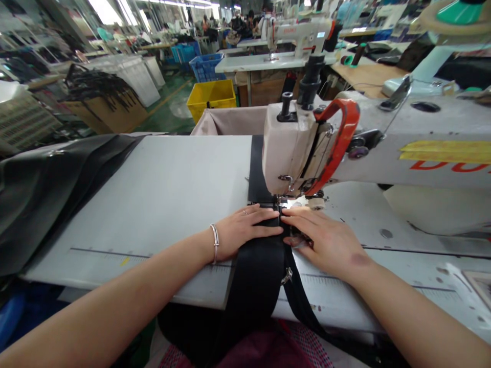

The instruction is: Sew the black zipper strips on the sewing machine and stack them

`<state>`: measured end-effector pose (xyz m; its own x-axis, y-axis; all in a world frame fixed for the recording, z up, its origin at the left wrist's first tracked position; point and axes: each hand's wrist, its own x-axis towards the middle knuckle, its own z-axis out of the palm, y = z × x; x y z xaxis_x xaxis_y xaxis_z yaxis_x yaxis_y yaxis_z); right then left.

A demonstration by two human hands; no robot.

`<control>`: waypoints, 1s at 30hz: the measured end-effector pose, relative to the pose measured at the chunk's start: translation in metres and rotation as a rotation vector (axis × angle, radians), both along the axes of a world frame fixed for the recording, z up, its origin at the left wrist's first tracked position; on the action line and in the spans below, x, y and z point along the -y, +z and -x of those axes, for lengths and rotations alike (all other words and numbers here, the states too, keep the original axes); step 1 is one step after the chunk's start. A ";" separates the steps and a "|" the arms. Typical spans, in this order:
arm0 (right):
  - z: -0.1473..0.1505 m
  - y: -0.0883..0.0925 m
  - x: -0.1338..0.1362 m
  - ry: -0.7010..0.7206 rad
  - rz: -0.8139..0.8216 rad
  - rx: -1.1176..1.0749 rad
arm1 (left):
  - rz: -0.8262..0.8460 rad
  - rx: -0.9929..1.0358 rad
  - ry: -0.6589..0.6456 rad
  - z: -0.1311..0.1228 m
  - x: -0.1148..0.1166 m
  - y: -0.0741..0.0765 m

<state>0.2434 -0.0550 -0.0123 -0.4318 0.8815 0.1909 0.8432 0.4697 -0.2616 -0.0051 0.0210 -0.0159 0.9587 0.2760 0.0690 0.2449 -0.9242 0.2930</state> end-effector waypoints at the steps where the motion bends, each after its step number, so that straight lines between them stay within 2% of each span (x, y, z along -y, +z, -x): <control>1: 0.000 0.000 -0.001 -0.010 -0.002 0.003 | -0.002 0.000 0.004 -0.001 -0.001 0.000; 14: 0.001 -0.002 -0.003 -0.043 -0.005 0.041 | -0.033 -0.013 0.033 -0.003 -0.005 -0.003; 21: 0.001 -0.002 -0.003 -0.050 -0.016 0.037 | -0.005 -0.021 -0.013 -0.003 -0.007 -0.001; 30: 0.003 -0.001 -0.006 -0.082 -0.032 0.076 | 0.033 0.017 0.028 -0.006 -0.010 -0.001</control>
<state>0.2400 -0.0492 -0.0136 -0.3725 0.9086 0.1889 0.8960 0.4052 -0.1819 0.0009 0.0313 -0.0171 0.9492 0.3055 0.0753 0.2658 -0.9067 0.3274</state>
